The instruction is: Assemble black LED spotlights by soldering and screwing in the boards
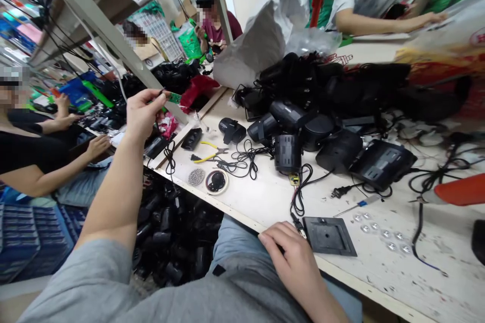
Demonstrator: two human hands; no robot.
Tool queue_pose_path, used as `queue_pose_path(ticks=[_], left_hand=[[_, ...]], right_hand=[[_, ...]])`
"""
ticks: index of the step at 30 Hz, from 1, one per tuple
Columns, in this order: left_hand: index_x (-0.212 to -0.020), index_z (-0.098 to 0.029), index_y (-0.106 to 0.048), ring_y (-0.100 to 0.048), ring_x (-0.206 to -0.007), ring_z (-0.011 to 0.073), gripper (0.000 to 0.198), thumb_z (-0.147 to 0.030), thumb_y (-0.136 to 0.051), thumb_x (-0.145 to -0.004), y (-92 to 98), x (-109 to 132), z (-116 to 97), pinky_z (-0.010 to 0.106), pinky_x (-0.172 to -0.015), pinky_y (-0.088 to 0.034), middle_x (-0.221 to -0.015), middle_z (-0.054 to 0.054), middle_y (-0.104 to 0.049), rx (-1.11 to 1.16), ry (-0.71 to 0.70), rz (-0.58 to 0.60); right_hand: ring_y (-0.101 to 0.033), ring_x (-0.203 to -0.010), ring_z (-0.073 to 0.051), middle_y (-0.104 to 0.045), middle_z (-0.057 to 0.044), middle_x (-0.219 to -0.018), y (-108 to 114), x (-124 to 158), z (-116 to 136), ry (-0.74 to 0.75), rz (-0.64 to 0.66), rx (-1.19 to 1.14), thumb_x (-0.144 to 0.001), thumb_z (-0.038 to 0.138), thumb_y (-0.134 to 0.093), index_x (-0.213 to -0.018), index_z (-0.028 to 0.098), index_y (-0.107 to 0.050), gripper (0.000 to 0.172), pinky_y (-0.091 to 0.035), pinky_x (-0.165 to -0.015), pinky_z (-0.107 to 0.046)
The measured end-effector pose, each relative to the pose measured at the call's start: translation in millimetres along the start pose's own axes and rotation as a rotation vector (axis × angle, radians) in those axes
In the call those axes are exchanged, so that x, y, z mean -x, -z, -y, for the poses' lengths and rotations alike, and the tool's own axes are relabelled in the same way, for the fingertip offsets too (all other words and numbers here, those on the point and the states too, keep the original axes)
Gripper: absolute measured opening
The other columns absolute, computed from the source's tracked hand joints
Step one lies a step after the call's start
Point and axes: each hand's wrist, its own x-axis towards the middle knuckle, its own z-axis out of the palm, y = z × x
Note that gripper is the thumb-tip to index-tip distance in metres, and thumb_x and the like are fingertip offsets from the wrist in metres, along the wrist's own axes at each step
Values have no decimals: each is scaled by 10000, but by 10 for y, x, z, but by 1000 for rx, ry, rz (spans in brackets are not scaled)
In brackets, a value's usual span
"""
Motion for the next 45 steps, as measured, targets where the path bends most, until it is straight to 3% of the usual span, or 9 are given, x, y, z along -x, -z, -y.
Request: queue_pose_path(ticks=[6, 11, 14, 18, 25, 30, 36, 40, 45], left_hand=[[-926, -199, -758, -508, -439, 40, 213, -368, -775, -797, 231, 753, -293, 167, -379, -398, -971, 43, -761, 163, -8, 4], [-895, -224, -797, -530, -406, 52, 116, -311, -785, -818, 388, 1637, -610, 175, -324, -393, -995, 50, -786, 384, 8, 34], [-949, -237, -803, -578, -428, 79, 109, -262, -730, -872, 409, 2100, -780, 167, -302, -410, -992, 69, -794, 505, -16, 204], [-989, -237, -802, -599, -441, 76, 136, -248, -692, -910, 251, 2356, -858, 158, -338, -474, -1020, 83, -791, 618, 65, 312], [-989, -245, -805, -581, -442, 66, 131, -255, -704, -906, -50, 2173, -1091, 146, -322, -441, -1006, 80, -778, 674, 128, 447], [-956, -267, -816, -596, -477, 104, 131, -224, -752, -850, 164, 1832, -1475, 195, -344, -443, -828, 24, -766, 299, -65, 558], [-829, -253, -799, -669, -723, 161, 122, -150, -736, -844, 304, 1308, -1596, 232, -546, -503, -787, -7, -691, 120, -95, 520], [-768, -193, -734, -680, -829, 193, 206, -193, -620, -940, -26, 1041, -1555, 230, -573, -486, -722, 16, -617, 221, -120, 507], [-677, -232, -707, -566, -654, 173, 228, -401, -787, -808, -612, 1061, -1319, 283, -576, -429, -639, 11, -567, -79, -549, 668]], right_hand=[[-696, -719, -179, -725, -35, -748, -139, -119, -36, -54, 15, -25, -995, 355, -504, -785, 231, -701, 313, -567, -668, -291], [-692, -1052, -252, -702, -120, -1161, -433, -357, 147, -21, -36, -107, -897, 432, -674, -1301, 223, -614, 459, -594, -916, -416], [-554, -1321, -303, -567, -156, -1427, -637, -451, 339, 72, 195, -273, -735, 526, -826, -1489, 227, -449, 895, -477, -1114, -486], [-655, -1130, -215, -685, -98, -1241, -751, -424, 455, 31, 687, -659, -890, 519, -665, -1420, 226, -542, 618, -512, -1018, -389], [-617, -798, -131, -679, -40, -895, -364, -172, 449, -113, 671, -816, -932, 614, -550, -1054, 175, -696, 479, -507, -784, -285], [-425, -486, -57, -511, 34, -604, 210, -98, 538, -352, 251, -819, -864, 674, -611, -739, 173, -581, 517, -369, -470, -198], [-565, -563, -119, -677, -18, -674, 749, -221, 571, -259, -18, -222, -873, 511, -652, -784, 200, -709, 329, -438, -509, -241], [-582, -548, -123, -715, -10, -696, 835, -239, 422, -156, -171, 94, -916, 437, -597, -858, 227, -738, 260, -442, -531, -261], [-592, -559, -130, -725, -19, -713, 992, -217, 146, -93, -287, 316, -922, 432, -586, -782, 227, -718, 281, -416, -528, -268]])
